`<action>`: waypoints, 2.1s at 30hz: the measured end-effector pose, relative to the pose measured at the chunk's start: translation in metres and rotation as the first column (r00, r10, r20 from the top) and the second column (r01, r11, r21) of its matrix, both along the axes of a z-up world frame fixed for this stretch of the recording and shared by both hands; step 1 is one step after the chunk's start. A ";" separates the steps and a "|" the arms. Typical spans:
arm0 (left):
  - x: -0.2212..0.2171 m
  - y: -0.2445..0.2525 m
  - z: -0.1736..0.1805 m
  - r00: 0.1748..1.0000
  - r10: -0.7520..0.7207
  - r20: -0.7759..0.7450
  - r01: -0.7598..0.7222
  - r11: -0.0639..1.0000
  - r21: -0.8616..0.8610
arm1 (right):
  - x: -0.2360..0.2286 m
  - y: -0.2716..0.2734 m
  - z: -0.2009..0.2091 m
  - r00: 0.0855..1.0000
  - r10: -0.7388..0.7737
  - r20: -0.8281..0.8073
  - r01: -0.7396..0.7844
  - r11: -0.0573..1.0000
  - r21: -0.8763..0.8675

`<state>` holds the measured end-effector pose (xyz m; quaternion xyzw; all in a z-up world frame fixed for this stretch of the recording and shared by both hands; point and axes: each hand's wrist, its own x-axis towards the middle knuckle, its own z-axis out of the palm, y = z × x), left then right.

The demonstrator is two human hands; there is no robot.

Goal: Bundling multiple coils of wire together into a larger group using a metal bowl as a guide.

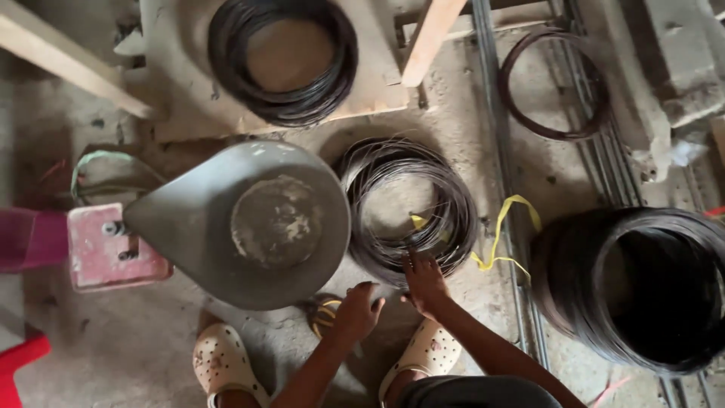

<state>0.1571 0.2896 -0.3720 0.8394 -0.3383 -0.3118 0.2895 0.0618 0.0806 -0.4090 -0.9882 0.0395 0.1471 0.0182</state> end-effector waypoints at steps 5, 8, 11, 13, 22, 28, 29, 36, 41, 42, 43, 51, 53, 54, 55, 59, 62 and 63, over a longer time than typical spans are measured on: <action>0.003 0.015 -0.013 0.992 0.107 -0.064 -0.111 0.992 -0.063 | -0.016 -0.002 -0.011 1.000 -0.015 0.026 0.015 1.000 0.027; 0.005 0.017 -0.030 0.972 0.205 -0.118 -0.211 0.977 -0.042 | -0.020 -0.007 -0.014 0.966 0.001 0.258 -0.030 0.994 0.108; 0.007 0.017 -0.031 0.919 0.332 -0.213 -0.344 0.939 -0.020 | -0.014 -0.006 0.000 0.991 0.053 0.127 -0.056 0.998 0.020; 0.009 0.016 -0.027 0.834 0.428 -0.348 -0.435 0.898 0.064 | -0.011 -0.004 0.006 0.998 -0.037 0.045 0.031 0.993 0.116; 0.008 0.005 -0.030 0.770 0.499 -0.398 -0.528 0.848 0.042 | 0.007 0.000 0.074 0.982 -0.149 0.118 0.108 0.950 0.294; 0.027 -0.002 -0.028 0.841 0.511 -0.177 -0.522 0.853 -0.017 | 0.001 -0.063 -0.020 0.704 -0.203 0.680 0.046 0.969 0.242; 0.028 -0.005 -0.016 0.845 0.502 -0.182 -0.513 0.858 -0.014 | 0.001 -0.070 0.000 0.706 -0.211 0.676 0.058 0.969 0.242; 0.058 -0.028 0.012 0.801 0.546 -0.245 -0.563 0.826 -0.002 | 0.029 -0.124 0.062 0.630 -0.754 0.186 0.682 0.652 0.332; 0.066 -0.051 0.014 0.778 0.569 -0.268 -0.589 0.808 0.005 | 0.058 -0.142 0.067 0.581 -0.814 -0.025 0.766 0.535 0.356; 0.068 -0.055 0.009 0.741 0.596 -0.309 -0.611 0.790 0.056 | 0.060 -0.145 0.059 0.552 -0.830 -0.076 0.794 0.496 0.352; 0.069 -0.059 0.003 0.702 0.622 -0.347 -0.629 0.770 0.108 | 0.063 -0.148 0.050 0.522 -0.843 -0.127 0.820 0.456 0.346; 0.086 -0.068 0.044 0.554 0.745 -0.372 -0.768 0.630 0.118 | 0.042 -0.198 -0.028 0.480 -0.865 -0.145 0.853 0.423 0.305; 0.087 -0.068 0.066 0.533 0.738 -0.413 -0.788 0.611 0.075 | 0.046 -0.192 0.001 0.456 -0.868 -0.197 0.869 0.388 0.307; 0.086 -0.067 0.076 0.539 0.743 -0.397 -0.799 0.600 0.038 | 0.046 -0.187 0.011 0.459 -0.862 -0.213 0.867 0.384 0.317; 0.086 -0.066 0.086 0.544 0.748 -0.381 -0.809 0.588 0.001 | 0.046 -0.183 0.021 0.462 -0.857 -0.229 0.866 0.379 0.327; 0.078 -0.071 0.061 0.562 0.774 -0.291 -0.821 0.564 -0.087 | 0.046 -0.167 0.042 0.455 -0.869 -0.193 0.869 0.387 0.308; 0.069 -0.074 0.030 0.540 0.785 -0.305 -0.835 0.545 -0.074 | 0.049 -0.162 0.066 0.462 -0.874 -0.149 0.871 0.415 0.263; 0.061 -0.071 -0.002 0.555 0.796 -0.243 -0.832 0.530 -0.167 | 0.053 -0.162 0.078 0.446 -0.870 -0.209 0.885 0.395 0.247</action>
